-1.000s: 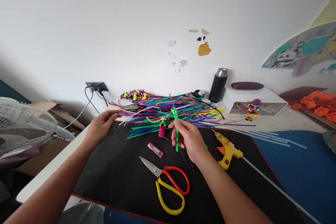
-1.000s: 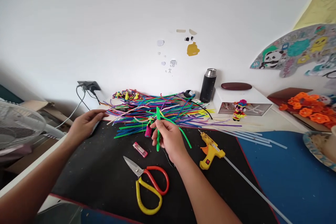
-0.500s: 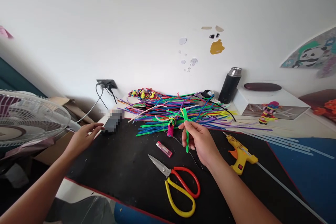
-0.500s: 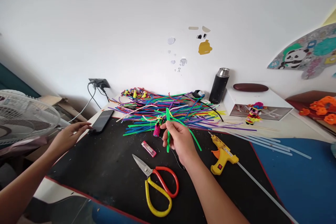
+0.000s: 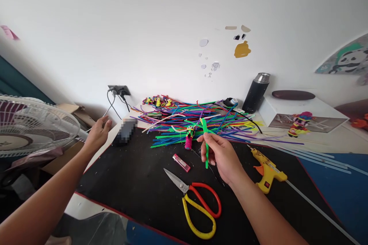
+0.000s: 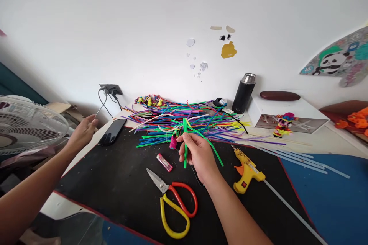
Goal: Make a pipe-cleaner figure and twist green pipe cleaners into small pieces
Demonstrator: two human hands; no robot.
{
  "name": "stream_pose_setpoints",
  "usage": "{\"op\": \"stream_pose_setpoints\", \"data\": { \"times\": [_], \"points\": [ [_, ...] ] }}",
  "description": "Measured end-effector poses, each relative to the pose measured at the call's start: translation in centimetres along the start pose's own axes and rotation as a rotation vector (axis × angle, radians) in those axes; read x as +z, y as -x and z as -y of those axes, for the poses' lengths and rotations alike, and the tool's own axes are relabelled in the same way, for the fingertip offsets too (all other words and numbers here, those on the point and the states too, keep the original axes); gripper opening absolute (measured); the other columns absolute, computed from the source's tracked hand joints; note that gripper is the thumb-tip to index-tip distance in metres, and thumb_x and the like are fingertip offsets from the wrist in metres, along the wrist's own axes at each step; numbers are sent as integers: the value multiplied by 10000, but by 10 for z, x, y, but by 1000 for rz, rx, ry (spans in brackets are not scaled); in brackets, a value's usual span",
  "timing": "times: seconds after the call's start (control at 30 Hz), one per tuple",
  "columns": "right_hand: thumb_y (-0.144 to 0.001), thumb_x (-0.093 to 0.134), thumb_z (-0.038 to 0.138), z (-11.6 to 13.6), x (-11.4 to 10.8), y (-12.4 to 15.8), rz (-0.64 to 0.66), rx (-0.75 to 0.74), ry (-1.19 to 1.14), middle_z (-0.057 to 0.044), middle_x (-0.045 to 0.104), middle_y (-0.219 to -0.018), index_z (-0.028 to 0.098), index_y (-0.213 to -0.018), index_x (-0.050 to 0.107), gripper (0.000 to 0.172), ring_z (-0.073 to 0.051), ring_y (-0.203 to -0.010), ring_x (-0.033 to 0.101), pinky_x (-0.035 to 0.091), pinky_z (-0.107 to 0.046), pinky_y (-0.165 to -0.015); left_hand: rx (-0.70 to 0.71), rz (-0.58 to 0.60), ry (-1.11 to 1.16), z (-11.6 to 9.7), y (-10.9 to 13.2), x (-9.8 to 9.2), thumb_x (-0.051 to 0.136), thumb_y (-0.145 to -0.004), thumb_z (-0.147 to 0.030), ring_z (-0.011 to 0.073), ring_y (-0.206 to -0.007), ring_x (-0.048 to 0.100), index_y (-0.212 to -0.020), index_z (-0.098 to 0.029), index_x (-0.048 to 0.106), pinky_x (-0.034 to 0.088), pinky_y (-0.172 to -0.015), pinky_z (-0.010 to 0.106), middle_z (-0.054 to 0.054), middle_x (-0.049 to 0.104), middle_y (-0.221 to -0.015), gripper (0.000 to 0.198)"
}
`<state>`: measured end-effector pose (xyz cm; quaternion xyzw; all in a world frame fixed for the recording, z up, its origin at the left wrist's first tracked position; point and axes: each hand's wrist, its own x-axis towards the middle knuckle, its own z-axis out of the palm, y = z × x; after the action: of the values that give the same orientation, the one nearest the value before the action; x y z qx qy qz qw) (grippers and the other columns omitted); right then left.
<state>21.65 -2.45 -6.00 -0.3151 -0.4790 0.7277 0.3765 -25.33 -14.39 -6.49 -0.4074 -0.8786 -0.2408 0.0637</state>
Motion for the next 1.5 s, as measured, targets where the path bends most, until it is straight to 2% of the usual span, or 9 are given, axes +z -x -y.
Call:
{"op": "stream_pose_setpoints", "data": {
  "times": [0.43,0.63,0.9,1.03,1.13,1.23,1.37,1.47,1.5],
  "points": [
    [-776,814,685,-2,-2,-1,0,-7,5,-7,623,-602,167,-858,765,526,-119,-446,558,221,-215,-395,-86,-14,217,3,36,-3,444,-1047,-444,366,-1323,640,-1485,-148,492,457,-1148,464,185,601,-1549,530],
    [-780,817,680,-4,-2,-1,-9,-3,1,-5,621,-607,163,-871,767,527,-116,-452,564,227,-207,-398,-94,-20,259,0,47,1,475,-1031,-457,370,-1315,652,-1417,-134,532,481,-1127,438,200,617,-1525,507],
    [-787,807,686,-3,-1,-1,6,8,14,2,624,-614,165,-870,759,530,-107,-451,567,234,-195,-395,-127,-76,306,-23,60,-5,487,-1028,-441,327,-1264,676,-1386,-193,561,489,-1116,456,138,697,-1444,442],
    [-800,800,680,-4,1,0,32,13,36,3,622,-611,169,-868,762,517,-108,-456,572,233,-192,-399,-60,-45,366,-64,72,-12,560,-985,-555,283,-1107,725,-1352,-213,641,551,-996,382,80,777,-1272,508],
    [-806,798,674,-5,3,1,56,3,66,0,621,-598,167,-861,762,511,-114,-455,579,230,-195,-401,120,198,515,-115,87,-11,614,-915,-684,294,-994,736,-1173,-183,767,555,-949,384,78,822,-1018,584],
    [-822,792,660,-4,3,1,66,-7,86,-3,629,-601,166,-869,756,498,-120,-452,588,236,-198,-398,293,489,619,-173,101,-2,666,-898,-663,308,-1023,742,-1084,-199,816,552,-959,396,95,830,-1072,522],
    [-839,779,660,-3,0,-1,62,-22,109,-2,638,-606,168,-879,737,495,-122,-445,590,251,-202,-390,465,673,780,-242,111,13,660,-948,-578,272,-1035,722,-1067,-189,808,542,-939,363,95,809,-1119,433],
    [-832,773,682,-1,-1,-1,47,-36,126,-9,643,-591,167,-863,716,519,-121,-430,579,241,-201,-382,526,836,888,-278,112,19,631,-977,-569,179,-749,651,-919,-155,766,519,-729,289,51,734,-833,439],
    [-826,774,688,0,-2,-1,31,-40,123,-10,643,-588,167,-861,711,527,-120,-424,574,235,-200,-379,531,821,901,-287,112,20,674,-953,-562,154,-698,613,-870,-159,742,489,-676,265,23,690,-771,417]
  ]
}}
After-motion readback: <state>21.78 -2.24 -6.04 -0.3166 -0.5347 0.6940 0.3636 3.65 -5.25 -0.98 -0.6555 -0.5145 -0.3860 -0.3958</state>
